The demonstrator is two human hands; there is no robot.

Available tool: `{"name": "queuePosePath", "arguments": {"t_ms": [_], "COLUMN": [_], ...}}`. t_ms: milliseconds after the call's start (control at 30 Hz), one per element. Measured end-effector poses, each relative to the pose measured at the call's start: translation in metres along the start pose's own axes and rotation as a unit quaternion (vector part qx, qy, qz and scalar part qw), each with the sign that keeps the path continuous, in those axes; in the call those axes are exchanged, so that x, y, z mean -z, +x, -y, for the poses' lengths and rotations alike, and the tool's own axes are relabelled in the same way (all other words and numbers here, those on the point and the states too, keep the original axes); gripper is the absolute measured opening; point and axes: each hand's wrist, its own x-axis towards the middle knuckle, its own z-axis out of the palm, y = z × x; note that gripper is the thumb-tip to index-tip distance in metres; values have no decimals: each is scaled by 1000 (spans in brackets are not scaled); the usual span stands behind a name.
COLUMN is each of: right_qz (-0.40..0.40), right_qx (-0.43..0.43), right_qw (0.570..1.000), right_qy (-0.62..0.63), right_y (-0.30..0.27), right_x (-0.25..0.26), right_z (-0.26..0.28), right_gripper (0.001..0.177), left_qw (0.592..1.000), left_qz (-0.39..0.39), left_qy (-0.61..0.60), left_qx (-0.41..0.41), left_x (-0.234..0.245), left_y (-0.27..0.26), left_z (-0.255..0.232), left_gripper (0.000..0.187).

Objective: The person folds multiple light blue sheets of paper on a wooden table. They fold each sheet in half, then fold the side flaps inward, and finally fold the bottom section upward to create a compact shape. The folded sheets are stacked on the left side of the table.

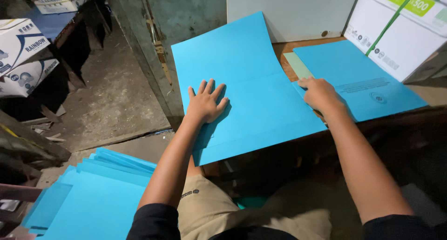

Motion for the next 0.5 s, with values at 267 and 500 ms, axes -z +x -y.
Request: {"name": "queuePosePath", "arguments": {"t_ms": [267,500], "right_qz": [52,82], "right_qx": [8,-29], "right_qw": [999,996], "right_qy": [-6,33], "right_y": [-64,-138], "right_x": [28,71], "right_z": [32,43], "right_gripper": [67,63], "left_qw": [1000,1000], "left_qz": [1,-15], "left_qy": [-12,-18], "left_qx": [2,-1], "left_x": [5,2], "left_y": [-4,-2], "left_z": [-2,-1], "left_gripper": [67,67]}}
